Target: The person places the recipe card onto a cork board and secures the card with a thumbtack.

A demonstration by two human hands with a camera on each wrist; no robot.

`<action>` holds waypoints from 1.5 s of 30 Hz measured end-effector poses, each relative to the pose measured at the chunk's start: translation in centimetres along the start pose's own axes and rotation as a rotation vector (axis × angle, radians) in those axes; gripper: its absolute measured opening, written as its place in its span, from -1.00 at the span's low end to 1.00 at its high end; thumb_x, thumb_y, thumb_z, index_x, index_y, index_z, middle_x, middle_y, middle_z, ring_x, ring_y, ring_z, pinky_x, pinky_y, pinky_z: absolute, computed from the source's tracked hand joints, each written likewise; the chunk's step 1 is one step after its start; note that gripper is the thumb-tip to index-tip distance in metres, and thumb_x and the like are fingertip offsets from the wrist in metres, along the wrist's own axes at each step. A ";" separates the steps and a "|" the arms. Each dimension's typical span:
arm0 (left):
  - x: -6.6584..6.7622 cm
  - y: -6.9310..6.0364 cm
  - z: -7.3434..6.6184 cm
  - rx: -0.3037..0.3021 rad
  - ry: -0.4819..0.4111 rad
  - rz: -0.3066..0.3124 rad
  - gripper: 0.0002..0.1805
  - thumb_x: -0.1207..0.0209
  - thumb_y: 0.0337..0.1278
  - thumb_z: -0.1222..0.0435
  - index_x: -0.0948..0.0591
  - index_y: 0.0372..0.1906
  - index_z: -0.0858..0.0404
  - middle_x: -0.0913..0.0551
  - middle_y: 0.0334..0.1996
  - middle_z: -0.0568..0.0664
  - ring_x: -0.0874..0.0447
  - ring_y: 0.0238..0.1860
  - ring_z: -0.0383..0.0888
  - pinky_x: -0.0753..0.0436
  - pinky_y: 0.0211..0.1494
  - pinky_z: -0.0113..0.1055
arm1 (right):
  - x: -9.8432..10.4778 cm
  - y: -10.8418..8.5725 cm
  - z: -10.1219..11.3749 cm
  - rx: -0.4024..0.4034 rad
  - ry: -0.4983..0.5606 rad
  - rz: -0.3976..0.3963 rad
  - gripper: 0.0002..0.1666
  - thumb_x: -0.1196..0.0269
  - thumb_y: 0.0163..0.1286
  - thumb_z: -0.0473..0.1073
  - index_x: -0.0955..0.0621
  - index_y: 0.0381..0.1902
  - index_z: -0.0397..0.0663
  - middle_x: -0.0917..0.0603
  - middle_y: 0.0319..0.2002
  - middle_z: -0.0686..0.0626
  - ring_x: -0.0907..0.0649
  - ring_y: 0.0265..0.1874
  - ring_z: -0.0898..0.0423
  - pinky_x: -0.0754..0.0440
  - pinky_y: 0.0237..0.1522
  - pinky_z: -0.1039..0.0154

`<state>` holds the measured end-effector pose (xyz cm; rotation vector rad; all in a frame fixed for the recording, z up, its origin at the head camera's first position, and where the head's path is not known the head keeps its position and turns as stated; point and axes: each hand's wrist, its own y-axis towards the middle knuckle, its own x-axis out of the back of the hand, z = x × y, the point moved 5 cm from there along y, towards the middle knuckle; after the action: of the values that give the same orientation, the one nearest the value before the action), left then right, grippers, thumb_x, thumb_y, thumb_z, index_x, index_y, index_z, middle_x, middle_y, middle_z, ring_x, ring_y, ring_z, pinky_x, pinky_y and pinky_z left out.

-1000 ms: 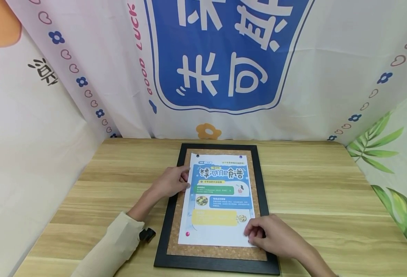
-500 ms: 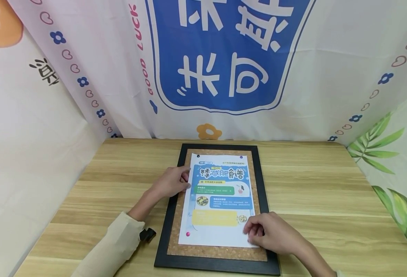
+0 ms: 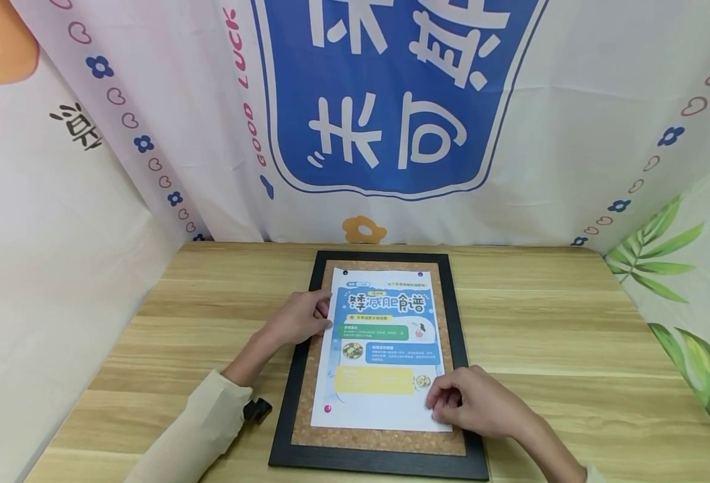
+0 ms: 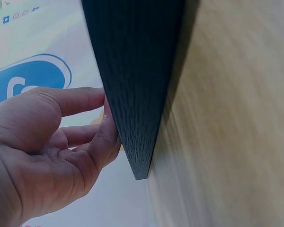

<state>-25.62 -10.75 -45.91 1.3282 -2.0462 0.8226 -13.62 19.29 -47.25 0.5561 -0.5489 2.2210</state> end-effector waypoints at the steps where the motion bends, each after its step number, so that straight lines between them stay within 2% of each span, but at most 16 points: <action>1: 0.0 0.0 0.0 0.001 -0.001 -0.001 -0.34 -0.34 0.36 0.47 -0.45 0.51 0.46 -0.65 -0.26 0.04 -0.66 -0.41 -0.15 -0.58 -0.34 -0.35 | 0.0 0.0 0.0 0.001 -0.001 -0.001 -0.93 -0.47 0.40 -0.21 -0.78 -0.25 0.10 -0.72 -0.41 0.22 -0.58 -0.46 0.38 -0.59 -0.41 0.40; 15: 0.1 0.0 0.0 0.007 -0.002 0.000 -0.34 -0.34 0.36 0.47 -0.45 0.51 0.46 -0.63 -0.26 0.04 -0.65 -0.39 -0.14 -0.57 -0.34 -0.35 | 0.2 0.3 -0.1 0.018 0.004 -0.018 -0.95 -0.49 0.38 -0.17 -0.79 -0.26 0.10 -0.75 -0.38 0.22 -0.63 -0.42 0.38 -0.67 -0.35 0.37; 24: 0.0 0.0 0.0 0.008 -0.006 0.003 -0.34 -0.34 0.36 0.47 -0.44 0.52 0.46 -0.64 -0.26 0.04 -0.66 -0.41 -0.14 -0.58 -0.34 -0.35 | 0.3 0.3 -0.2 -0.026 0.021 -0.011 -0.93 -0.52 0.36 -0.17 -0.79 -0.27 0.09 -0.75 -0.37 0.19 -0.63 -0.43 0.34 -0.65 -0.35 0.38; 37: 0.2 0.0 -0.1 0.004 0.000 -0.002 -0.34 -0.34 0.35 0.48 -0.44 0.51 0.47 -0.64 -0.26 0.05 -0.66 -0.40 -0.14 -0.58 -0.34 -0.36 | 0.4 0.5 0.1 -0.029 0.009 -0.008 -0.93 -0.53 0.35 -0.18 -0.79 -0.29 0.09 -0.76 -0.37 0.18 -0.63 -0.43 0.34 -0.67 -0.35 0.38; 45: 0.1 0.1 0.0 -0.009 0.023 0.002 -0.49 -0.35 0.36 0.46 -0.55 0.36 0.43 -0.64 -0.28 0.02 -0.65 -0.39 -0.14 -0.57 -0.34 -0.36 | 0.3 0.5 0.2 -0.040 -0.028 -0.019 -0.91 -0.52 0.33 -0.22 -0.79 -0.30 0.10 -0.75 -0.39 0.20 -0.63 -0.45 0.34 -0.67 -0.37 0.37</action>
<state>-25.79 -10.75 -45.84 1.3058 -2.0318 0.8248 -14.17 19.02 -47.07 0.5695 -0.5990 2.1825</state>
